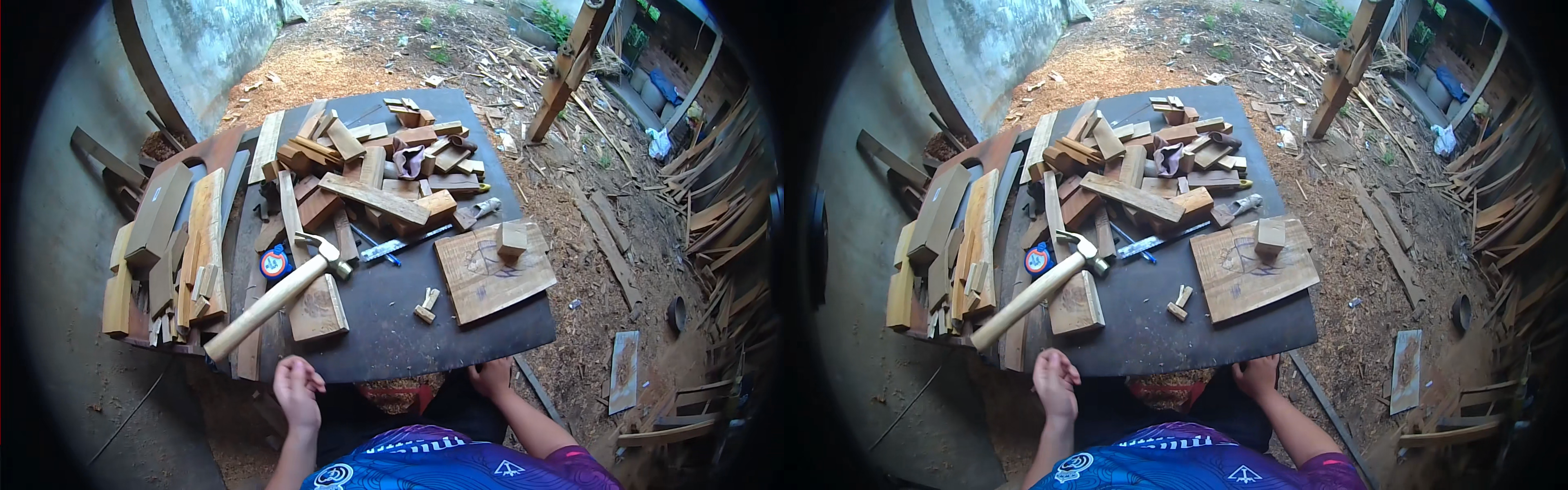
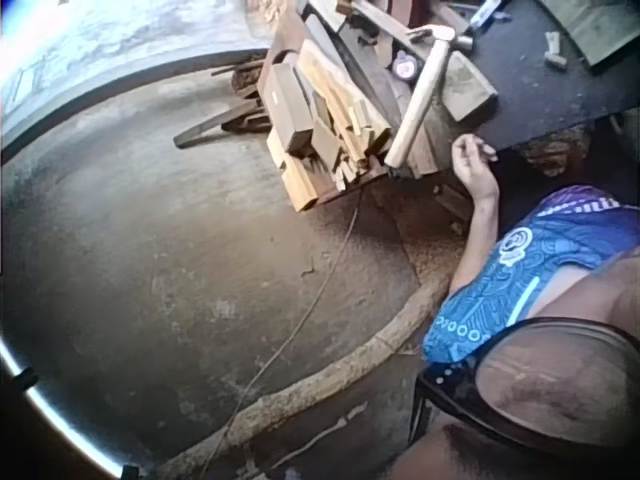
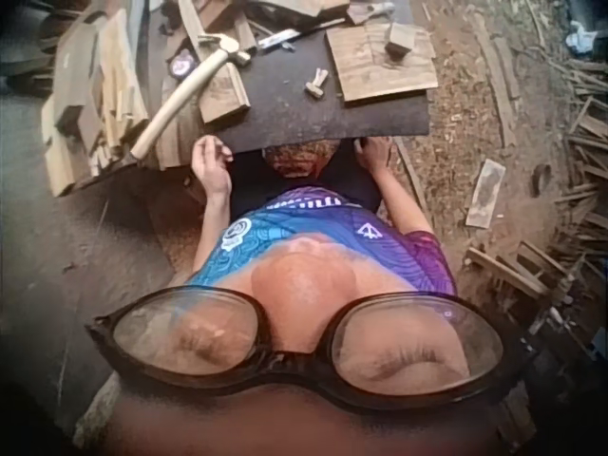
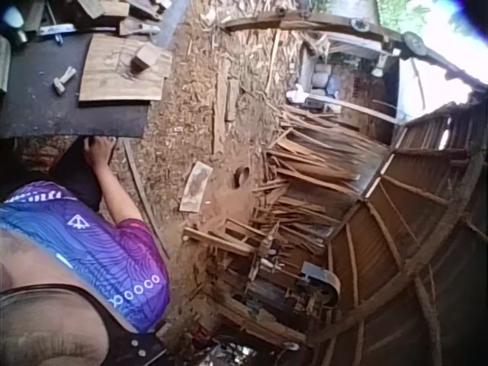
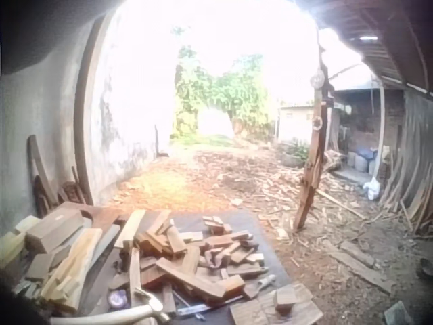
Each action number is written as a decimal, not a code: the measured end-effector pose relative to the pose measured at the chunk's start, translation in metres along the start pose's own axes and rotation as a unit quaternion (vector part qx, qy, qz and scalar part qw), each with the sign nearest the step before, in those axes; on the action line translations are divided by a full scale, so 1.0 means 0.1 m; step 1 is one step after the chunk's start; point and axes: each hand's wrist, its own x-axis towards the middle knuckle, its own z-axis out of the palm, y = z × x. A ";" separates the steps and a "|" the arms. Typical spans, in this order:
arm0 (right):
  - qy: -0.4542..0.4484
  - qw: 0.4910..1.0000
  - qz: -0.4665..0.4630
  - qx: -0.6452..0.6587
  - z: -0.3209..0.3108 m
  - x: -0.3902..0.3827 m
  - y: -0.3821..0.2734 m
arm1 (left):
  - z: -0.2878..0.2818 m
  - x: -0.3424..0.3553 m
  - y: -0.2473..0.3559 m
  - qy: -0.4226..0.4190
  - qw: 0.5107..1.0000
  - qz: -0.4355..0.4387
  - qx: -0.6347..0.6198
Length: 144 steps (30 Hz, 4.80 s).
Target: The person assembles wooden blocks by inserting wooden pegs into them and tapping the pegs into place with a hammer.
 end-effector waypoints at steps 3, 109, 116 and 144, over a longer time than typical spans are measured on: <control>0.003 1.000 -0.014 0.011 0.04 0.07 -0.01 | 0.27 -0.14 -0.01 -0.074 0.956 0.170 0.226; 0.211 0.969 -0.127 0.011 -2.00 2.03 -0.64 | 1.00 0.29 0.09 -0.311 0.837 0.205 0.401; 0.030 0.938 -0.218 0.267 -2.00 1.17 -1.24 | 0.98 0.32 0.11 -0.319 0.821 0.238 0.409; 0.007 0.937 -0.261 0.234 -1.58 0.75 -1.21 | 0.73 0.35 0.21 -0.362 0.813 0.199 0.411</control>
